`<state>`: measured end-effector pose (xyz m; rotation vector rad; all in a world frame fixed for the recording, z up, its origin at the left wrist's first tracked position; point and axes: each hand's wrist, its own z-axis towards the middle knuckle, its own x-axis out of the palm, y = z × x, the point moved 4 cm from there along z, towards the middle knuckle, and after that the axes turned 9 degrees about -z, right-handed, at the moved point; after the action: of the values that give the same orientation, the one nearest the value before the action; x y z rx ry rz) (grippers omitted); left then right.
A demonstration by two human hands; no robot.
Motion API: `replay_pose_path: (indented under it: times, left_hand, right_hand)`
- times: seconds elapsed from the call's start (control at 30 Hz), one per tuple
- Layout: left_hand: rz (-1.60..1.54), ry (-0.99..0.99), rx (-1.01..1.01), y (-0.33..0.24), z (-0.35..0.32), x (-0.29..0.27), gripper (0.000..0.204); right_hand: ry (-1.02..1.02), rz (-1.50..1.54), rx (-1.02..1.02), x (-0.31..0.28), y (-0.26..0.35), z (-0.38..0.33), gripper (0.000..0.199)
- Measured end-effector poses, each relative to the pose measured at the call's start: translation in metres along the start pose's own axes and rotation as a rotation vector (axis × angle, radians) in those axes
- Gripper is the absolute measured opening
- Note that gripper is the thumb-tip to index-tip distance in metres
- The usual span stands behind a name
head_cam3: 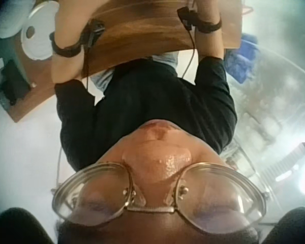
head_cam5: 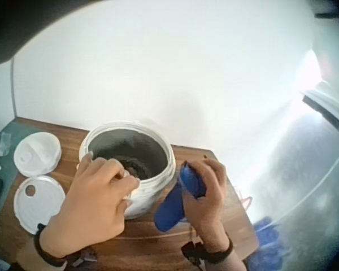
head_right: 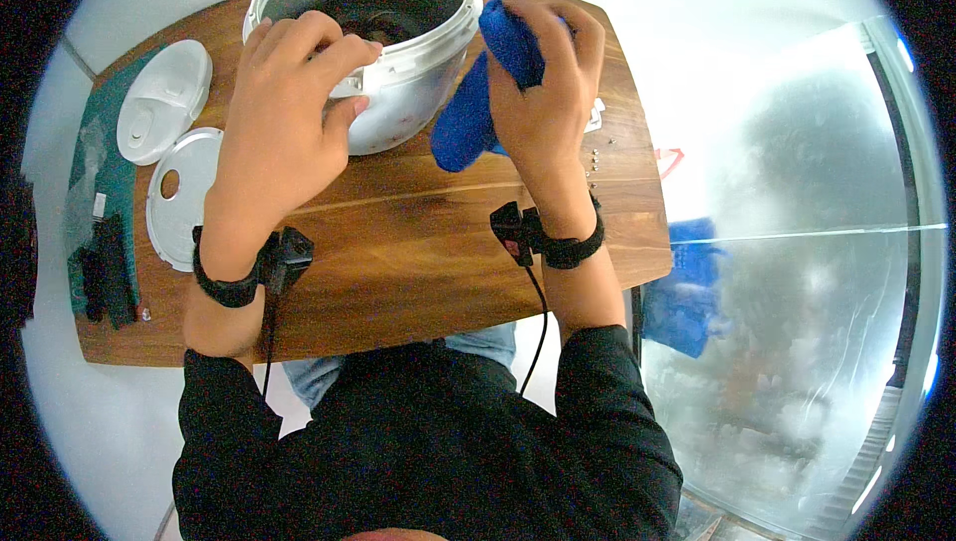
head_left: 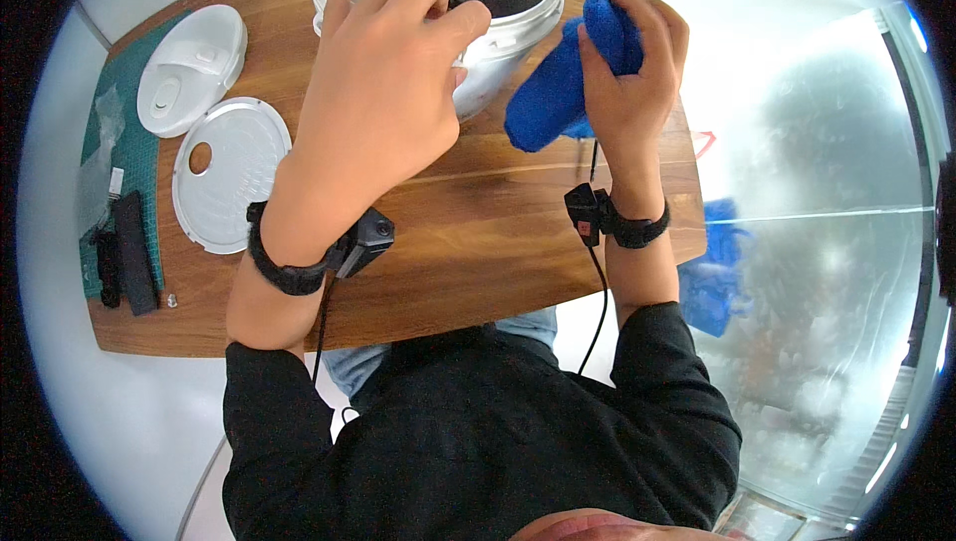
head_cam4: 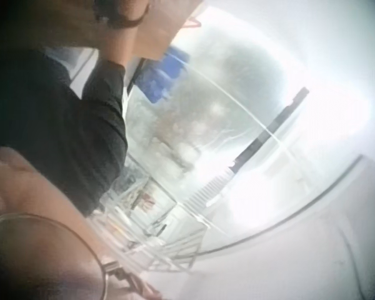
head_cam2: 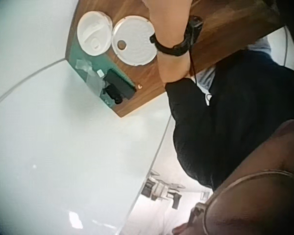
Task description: The person removes the lid of a white rice cooker, then uses a screwdriver to remove several screws from the lid. After removing the screws, the person wipes the inner rim of the cooker with a blue cloth.
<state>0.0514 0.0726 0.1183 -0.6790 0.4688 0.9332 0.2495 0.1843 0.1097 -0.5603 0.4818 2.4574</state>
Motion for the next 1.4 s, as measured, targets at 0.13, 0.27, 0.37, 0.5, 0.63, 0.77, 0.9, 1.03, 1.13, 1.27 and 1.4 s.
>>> replay_pose_path:
  times: [0.13, 0.27, 0.37, 0.5, 0.63, 0.77, 0.9, 1.03, 1.13, 1.27, 1.4]
  left_hand:
    - [0.026, 0.013, 0.035, -0.004, 0.001, 0.002, 0.038]
    - [0.031, -0.001, 0.024, -0.008, 0.000, 0.007, 0.042]
    - [0.094, 0.000, 0.035, -0.008, 0.001, 0.014, 0.043]
    - [0.091, 0.006, 0.053, -0.005, 0.001, 0.015, 0.044]
    - [0.075, 0.009, 0.063, -0.003, 0.000, 0.015, 0.043]
    - [0.074, 0.005, 0.040, -0.003, 0.001, 0.017, 0.042]
    - [0.065, -0.017, 0.056, -0.002, -0.001, 0.017, 0.041]
    - [0.046, 0.001, 0.045, -0.002, 0.000, 0.016, 0.039]
    - [0.035, 0.001, 0.034, -0.002, 0.002, 0.016, 0.038]
    - [0.056, -0.004, 0.038, -0.002, 0.000, 0.019, 0.037]
    - [0.062, -0.010, 0.047, -0.004, 0.001, 0.018, 0.036]
  right_hand:
    - [-0.044, 0.159, -0.059, 0.010, 0.013, 0.009, 0.049]
    - [0.078, 0.031, -0.191, 0.008, 0.028, -0.006, 0.058]
    - [0.178, 0.176, -0.183, 0.018, 0.033, -0.017, 0.059]
    - [0.192, 0.075, -0.242, 0.013, 0.028, -0.016, 0.065]
    - [0.105, -0.018, -0.220, 0.013, 0.003, -0.005, 0.067]
    - [0.110, -0.078, -0.150, 0.013, 0.013, -0.010, 0.070]
    - [0.205, -0.037, -0.237, 0.004, 0.050, -0.030, 0.075]
    - [0.123, -0.099, -0.269, 0.008, 0.023, -0.023, 0.073]
    - [0.150, -0.189, -0.149, 0.011, -0.006, -0.014, 0.069]
    - [0.203, -0.216, -0.163, 0.006, 0.008, -0.015, 0.071]
    - [0.223, -0.151, -0.257, 0.000, 0.028, -0.023, 0.072]
